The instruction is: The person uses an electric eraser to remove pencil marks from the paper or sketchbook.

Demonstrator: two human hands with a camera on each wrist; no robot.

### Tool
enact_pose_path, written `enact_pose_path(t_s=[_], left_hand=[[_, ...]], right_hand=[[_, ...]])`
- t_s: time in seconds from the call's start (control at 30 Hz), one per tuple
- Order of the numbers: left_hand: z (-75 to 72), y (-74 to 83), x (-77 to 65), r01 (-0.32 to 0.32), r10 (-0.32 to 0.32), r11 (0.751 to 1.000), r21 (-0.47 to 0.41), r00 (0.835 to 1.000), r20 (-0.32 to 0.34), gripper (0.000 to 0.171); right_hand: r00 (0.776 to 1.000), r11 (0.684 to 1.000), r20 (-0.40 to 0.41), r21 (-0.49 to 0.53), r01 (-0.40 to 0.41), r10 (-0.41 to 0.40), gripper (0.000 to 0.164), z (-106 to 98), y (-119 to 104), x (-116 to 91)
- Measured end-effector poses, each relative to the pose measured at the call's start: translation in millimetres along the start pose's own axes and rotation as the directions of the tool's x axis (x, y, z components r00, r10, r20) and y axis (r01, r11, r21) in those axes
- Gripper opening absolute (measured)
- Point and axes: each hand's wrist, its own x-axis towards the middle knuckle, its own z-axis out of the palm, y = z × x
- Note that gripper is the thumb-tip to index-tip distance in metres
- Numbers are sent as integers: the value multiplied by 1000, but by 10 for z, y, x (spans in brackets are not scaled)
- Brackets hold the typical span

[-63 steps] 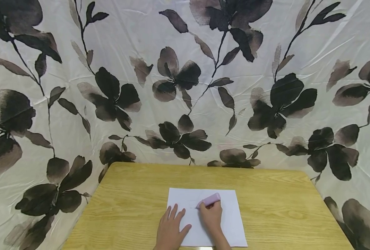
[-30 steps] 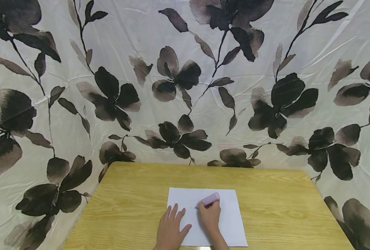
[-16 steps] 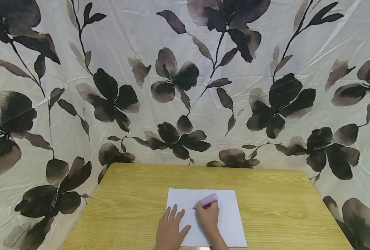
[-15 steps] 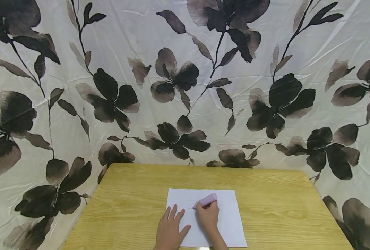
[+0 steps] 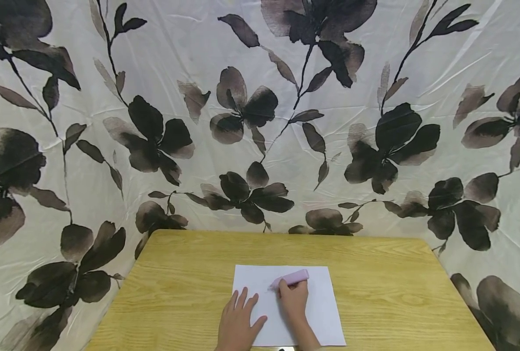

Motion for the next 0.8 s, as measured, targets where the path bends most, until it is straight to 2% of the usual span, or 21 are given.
enact_pose_path(t_s=[0.23,0.33,0.53,0.8], left_hand=[[3,4,2,-4,4,1000,5,1000,1,61],[11,-8,2,-16,16,1000,8,999,-33,59],[-8,-44,-14,-79,76,997,-20,992,-97,53],[-100,-42,-5,-80,76,995,-58,995,-70,52]], right_hand=[[998,994,-4,-89,56,-57,29,3,32,-26],[998,992,0,-104,66,-66,29,-1,20,-23],[998,990,34,-122,64,-60,30,-10,-2,-34],[998,986,30,-154,64,-60,28,12,-11,-36]])
